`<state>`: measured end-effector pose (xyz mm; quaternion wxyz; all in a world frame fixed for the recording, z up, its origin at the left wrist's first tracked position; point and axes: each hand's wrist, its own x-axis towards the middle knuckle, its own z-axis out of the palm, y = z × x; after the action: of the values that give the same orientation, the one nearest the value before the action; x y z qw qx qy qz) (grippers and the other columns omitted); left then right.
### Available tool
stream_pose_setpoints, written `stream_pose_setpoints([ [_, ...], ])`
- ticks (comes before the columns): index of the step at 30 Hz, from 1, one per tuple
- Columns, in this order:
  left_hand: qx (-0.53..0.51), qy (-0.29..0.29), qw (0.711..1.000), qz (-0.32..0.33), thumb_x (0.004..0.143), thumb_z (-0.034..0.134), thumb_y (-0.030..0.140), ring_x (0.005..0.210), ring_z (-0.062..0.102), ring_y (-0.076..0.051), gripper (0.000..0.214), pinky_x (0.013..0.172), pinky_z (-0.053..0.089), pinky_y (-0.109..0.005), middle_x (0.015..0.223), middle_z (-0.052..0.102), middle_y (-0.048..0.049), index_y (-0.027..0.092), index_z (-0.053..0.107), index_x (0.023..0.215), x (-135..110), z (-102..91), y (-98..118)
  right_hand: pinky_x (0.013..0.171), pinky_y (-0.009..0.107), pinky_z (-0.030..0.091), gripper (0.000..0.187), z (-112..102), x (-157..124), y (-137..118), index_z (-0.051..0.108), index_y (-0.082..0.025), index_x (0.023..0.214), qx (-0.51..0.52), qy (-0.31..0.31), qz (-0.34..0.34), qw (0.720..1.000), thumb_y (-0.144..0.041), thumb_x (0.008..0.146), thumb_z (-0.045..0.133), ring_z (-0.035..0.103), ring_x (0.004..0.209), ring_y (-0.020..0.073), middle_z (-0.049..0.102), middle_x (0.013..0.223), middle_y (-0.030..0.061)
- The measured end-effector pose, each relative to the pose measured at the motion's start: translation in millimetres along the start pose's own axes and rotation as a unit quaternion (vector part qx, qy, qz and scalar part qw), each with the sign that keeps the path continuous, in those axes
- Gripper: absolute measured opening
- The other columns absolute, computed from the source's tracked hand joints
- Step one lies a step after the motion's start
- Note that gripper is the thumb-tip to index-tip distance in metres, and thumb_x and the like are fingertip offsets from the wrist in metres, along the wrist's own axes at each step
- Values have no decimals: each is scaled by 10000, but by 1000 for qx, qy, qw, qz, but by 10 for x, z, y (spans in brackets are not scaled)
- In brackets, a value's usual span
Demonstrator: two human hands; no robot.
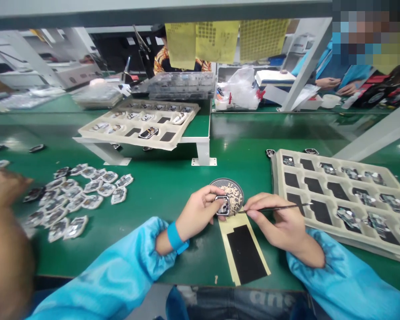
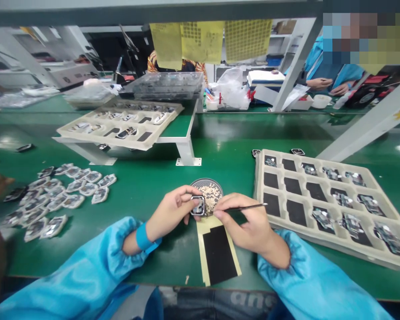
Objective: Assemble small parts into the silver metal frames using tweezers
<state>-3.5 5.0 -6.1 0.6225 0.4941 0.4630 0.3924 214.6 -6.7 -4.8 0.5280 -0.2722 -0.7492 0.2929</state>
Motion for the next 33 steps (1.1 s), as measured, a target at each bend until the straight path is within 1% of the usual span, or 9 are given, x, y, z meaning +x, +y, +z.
stream_pose_setpoints([
  [2, -16, -2, 1000, -1, 798, 744, 300, 577, 693, -150, 290, 403, 468, -167, 760, 718, -33, 152, 566, 972, -3, 27, -5, 760, 384, 598, 269, 7, 14, 9, 659, -198, 999, -18, 8, -19, 1000, 5, 826, 689, 717, 868, 220, 735, 900, 70],
  [5, -45, -5, 999, -3, 727, 808, 263, 615, 688, -157, 343, 489, 578, -240, 757, 715, -20, 165, 535, 911, -5, 54, -26, 758, 397, 599, 285, 10, 24, 37, 668, -195, 999, -37, 24, -33, 998, 17, 810, 697, 715, 873, 226, 737, 905, 72],
  [7, -50, -10, 999, -5, 735, 799, 260, 601, 682, -152, 334, 509, 598, -261, 740, 716, -16, 163, 534, 914, -2, 59, -43, 759, 398, 602, 297, 14, 29, 55, 673, -195, 1009, -38, 24, -41, 998, 19, 805, 705, 717, 875, 223, 742, 912, 71],
  [11, -39, -14, 999, -3, 778, 762, 262, 541, 677, -137, 291, 511, 591, -246, 696, 717, -15, 144, 554, 943, 14, 46, -67, 776, 382, 616, 300, 41, 41, 83, 691, -197, 1027, -46, 7, -51, 998, -2, 804, 740, 728, 886, 214, 764, 935, 69],
  [15, -25, -7, 1000, -4, 809, 734, 241, 544, 695, -139, 253, 507, 582, -224, 701, 727, -15, 141, 560, 963, 32, 39, -73, 793, 352, 623, 283, 73, 43, 119, 701, -199, 1027, -75, -6, -59, 995, -34, 807, 768, 738, 887, 197, 778, 944, 59],
  [19, -4, -2, 1000, -9, 837, 704, 211, 530, 696, -128, 207, 428, 508, -158, 692, 734, -12, 144, 560, 970, 40, 43, -70, 805, 336, 623, 255, 77, 34, 149, 695, -198, 1016, -108, -13, -47, 993, -66, 814, 779, 740, 897, 190, 780, 954, 56],
  [22, -1, 0, 1000, -7, 843, 692, 191, 522, 692, -120, 187, 385, 455, -131, 682, 732, -6, 145, 565, 972, 37, 43, -65, 810, 331, 621, 239, 71, 30, 150, 692, -200, 1013, -117, -20, -42, 992, -78, 823, 773, 742, 902, 189, 781, 956, 53],
  [29, 2, 4, 1000, -13, 840, 689, 177, 521, 688, -117, 178, 351, 414, -118, 687, 732, -7, 150, 567, 966, 36, 43, -48, 823, 327, 618, 246, 76, 17, 143, 690, -205, 1020, -116, -19, -45, 992, -68, 828, 761, 740, 909, 182, 780, 962, 44],
  [33, 4, 3, 1000, -14, 842, 686, 171, 523, 687, -115, 175, 376, 448, -124, 684, 730, -4, 151, 566, 967, 31, 47, -52, 828, 328, 617, 245, 83, 9, 153, 690, -205, 1031, -117, -25, -42, 992, -73, 835, 755, 738, 925, 183, 778, 977, 47],
])
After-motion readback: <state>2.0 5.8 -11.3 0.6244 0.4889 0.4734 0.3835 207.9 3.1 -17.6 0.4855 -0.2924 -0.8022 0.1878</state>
